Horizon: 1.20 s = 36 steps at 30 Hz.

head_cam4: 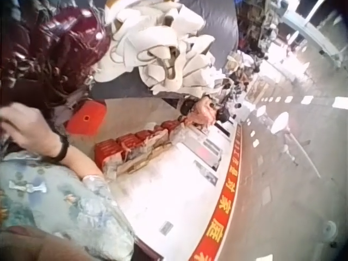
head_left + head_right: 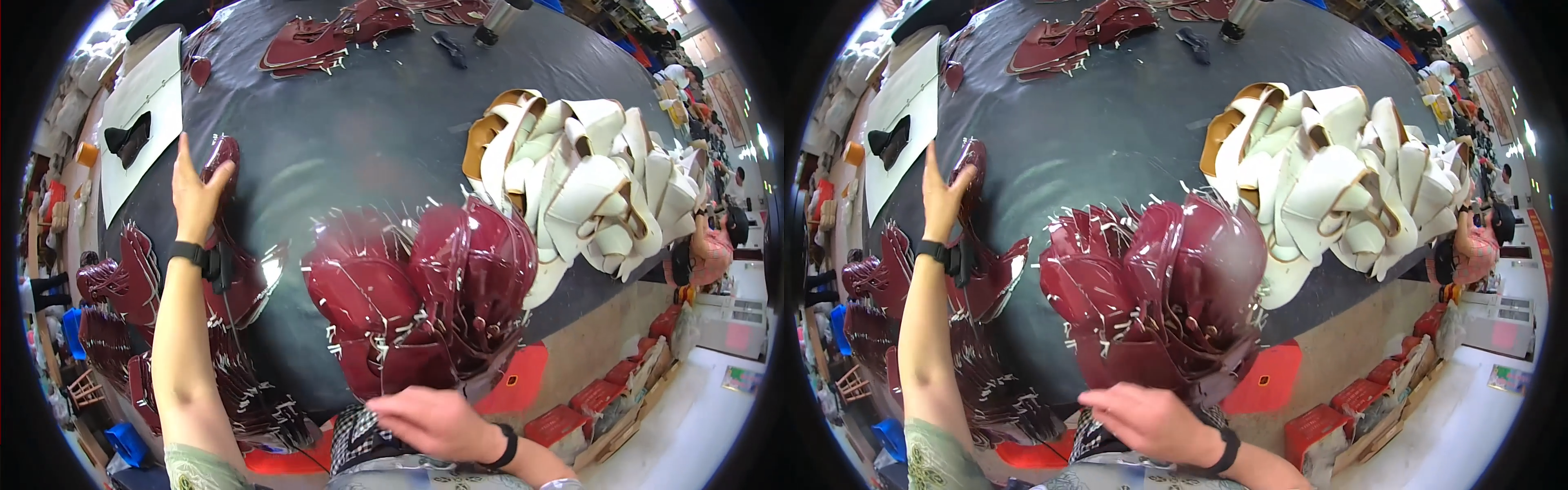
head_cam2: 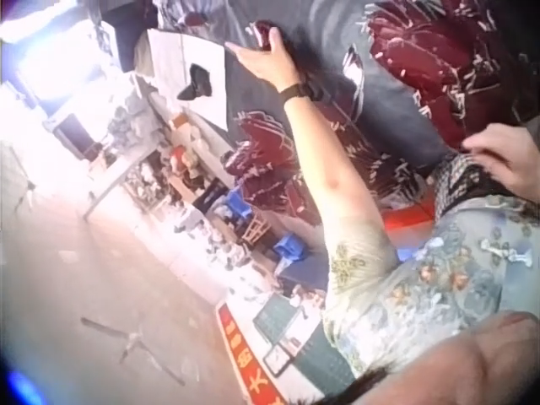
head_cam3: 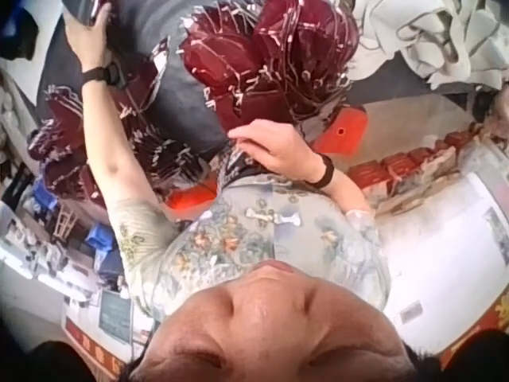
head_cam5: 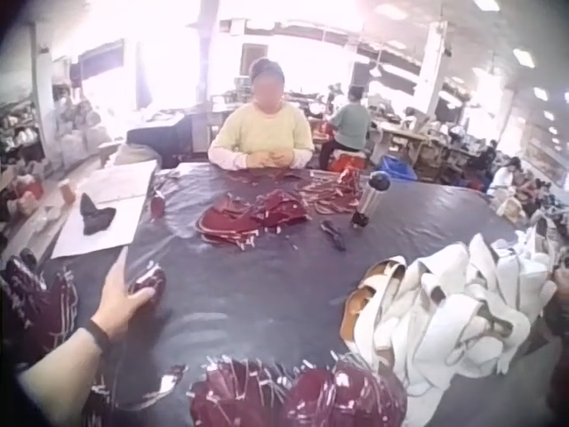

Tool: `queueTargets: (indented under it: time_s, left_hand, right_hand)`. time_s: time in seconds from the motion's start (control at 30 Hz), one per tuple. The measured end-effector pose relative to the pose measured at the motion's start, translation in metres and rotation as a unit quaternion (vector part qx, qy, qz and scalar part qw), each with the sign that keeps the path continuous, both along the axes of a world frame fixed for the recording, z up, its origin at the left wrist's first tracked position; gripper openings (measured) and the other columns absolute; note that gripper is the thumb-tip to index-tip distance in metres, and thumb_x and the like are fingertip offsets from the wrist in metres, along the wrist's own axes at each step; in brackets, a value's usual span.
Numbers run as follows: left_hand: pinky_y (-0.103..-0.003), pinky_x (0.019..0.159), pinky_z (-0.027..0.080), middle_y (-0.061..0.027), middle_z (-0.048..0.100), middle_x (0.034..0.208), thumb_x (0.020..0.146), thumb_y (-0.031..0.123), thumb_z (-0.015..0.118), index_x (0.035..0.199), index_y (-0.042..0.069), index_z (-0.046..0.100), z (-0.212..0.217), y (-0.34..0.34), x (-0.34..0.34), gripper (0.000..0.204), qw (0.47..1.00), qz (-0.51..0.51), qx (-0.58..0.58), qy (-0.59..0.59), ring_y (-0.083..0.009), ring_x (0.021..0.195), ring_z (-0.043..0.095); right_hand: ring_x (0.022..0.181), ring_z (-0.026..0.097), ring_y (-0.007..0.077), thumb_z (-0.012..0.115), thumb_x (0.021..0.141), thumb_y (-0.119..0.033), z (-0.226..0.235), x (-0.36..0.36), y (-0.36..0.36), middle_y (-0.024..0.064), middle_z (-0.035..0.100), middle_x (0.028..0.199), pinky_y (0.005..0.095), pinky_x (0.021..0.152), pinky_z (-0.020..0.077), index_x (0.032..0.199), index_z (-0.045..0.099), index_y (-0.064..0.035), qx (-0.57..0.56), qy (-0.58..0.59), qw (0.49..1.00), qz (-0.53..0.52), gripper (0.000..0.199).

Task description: The recorder is inspecting and stacking burgundy patent leather shoe upper components on a production table.

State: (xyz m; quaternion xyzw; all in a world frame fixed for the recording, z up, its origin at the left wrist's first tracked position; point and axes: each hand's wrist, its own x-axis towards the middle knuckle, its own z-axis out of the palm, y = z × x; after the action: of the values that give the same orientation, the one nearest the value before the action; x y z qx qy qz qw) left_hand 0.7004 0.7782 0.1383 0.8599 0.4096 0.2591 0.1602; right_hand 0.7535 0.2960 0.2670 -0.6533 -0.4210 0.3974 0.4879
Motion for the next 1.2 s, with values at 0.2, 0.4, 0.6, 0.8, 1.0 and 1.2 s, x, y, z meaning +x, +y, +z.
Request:
queueTargets:
  time_s: [0.2,0.4,0.6,0.8,1.0,1.2]
  left_hand:
    - [-0.028,0.087,0.052,-0.0026,0.072,0.101,0.100,0.016,0.071,0.113,0.003,0.075,0.123,-0.210,0.001,0.018,0.857,-0.174,-0.444,-0.198,-0.0119,0.095,0.067]
    - [-0.027,0.093,0.054,-0.0050,0.071,0.117,0.096,0.008,0.079,0.126,0.002,0.073,0.123,-0.346,-0.032,0.030,0.766,-0.246,-0.582,-0.118,-0.0120,0.102,0.068]
    - [-0.028,0.080,0.054,-0.0050,0.069,0.104,0.092,0.009,0.081,0.125,0.004,0.072,0.108,-0.377,-0.018,0.035,0.882,-0.183,-0.405,-0.159,-0.0124,0.085,0.064]
    - [-0.036,0.076,0.051,-0.0104,0.066,0.094,0.094,0.019,0.078,0.104,0.001,0.077,0.102,-0.360,0.022,0.020,0.970,-0.182,-0.164,-0.011,-0.0224,0.082,0.064]
    - [-0.042,0.076,0.055,-0.0146,0.068,0.096,0.091,0.016,0.077,0.096,0.002,0.075,0.106,-0.360,0.012,0.015,0.952,-0.190,-0.213,-0.110,-0.0330,0.084,0.068]
    - [-0.038,0.081,0.057,-0.0136,0.068,0.101,0.091,0.009,0.078,0.103,0.001,0.073,0.137,-0.386,-0.011,0.015,0.937,-0.263,-0.152,-0.172,-0.0303,0.093,0.070]
  right_hand:
    - [0.085,0.066,0.0109,0.077,0.097,-0.008,0.005,0.057,-0.061,0.0055,0.073,0.105,0.0262,0.075,0.0548,0.125,0.070,-0.0032,-0.040,-0.015,0.926,-0.376,0.029]
    - [0.121,0.062,0.0246,0.077,0.098,-0.021,-0.036,0.106,-0.075,0.0206,0.061,0.141,0.0368,0.101,0.0528,0.155,0.048,0.0020,-0.017,0.040,0.908,-0.417,0.068]
    - [0.124,0.060,0.0299,0.080,0.095,-0.028,-0.030,0.114,-0.070,0.0198,0.057,0.140,0.0402,0.105,0.0506,0.152,0.052,-0.0007,-0.041,-0.022,0.925,-0.378,0.069]
    - [0.104,0.068,0.0290,0.077,0.092,-0.013,0.004,0.080,-0.052,0.0157,0.063,0.120,0.0377,0.091,0.0561,0.136,0.064,-0.0046,0.007,-0.321,0.895,-0.311,0.046]
    - [0.083,0.072,0.0289,0.071,0.099,-0.016,0.016,0.065,-0.023,0.0166,0.072,0.094,0.0394,0.073,0.0577,0.114,0.070,-0.0008,0.044,-0.108,0.972,-0.204,0.022]
    - [0.077,0.070,0.0223,0.071,0.100,-0.022,0.007,0.066,-0.011,0.0184,0.072,0.088,0.0380,0.070,0.0538,0.098,0.067,0.0010,0.030,-0.031,0.969,-0.243,0.024]
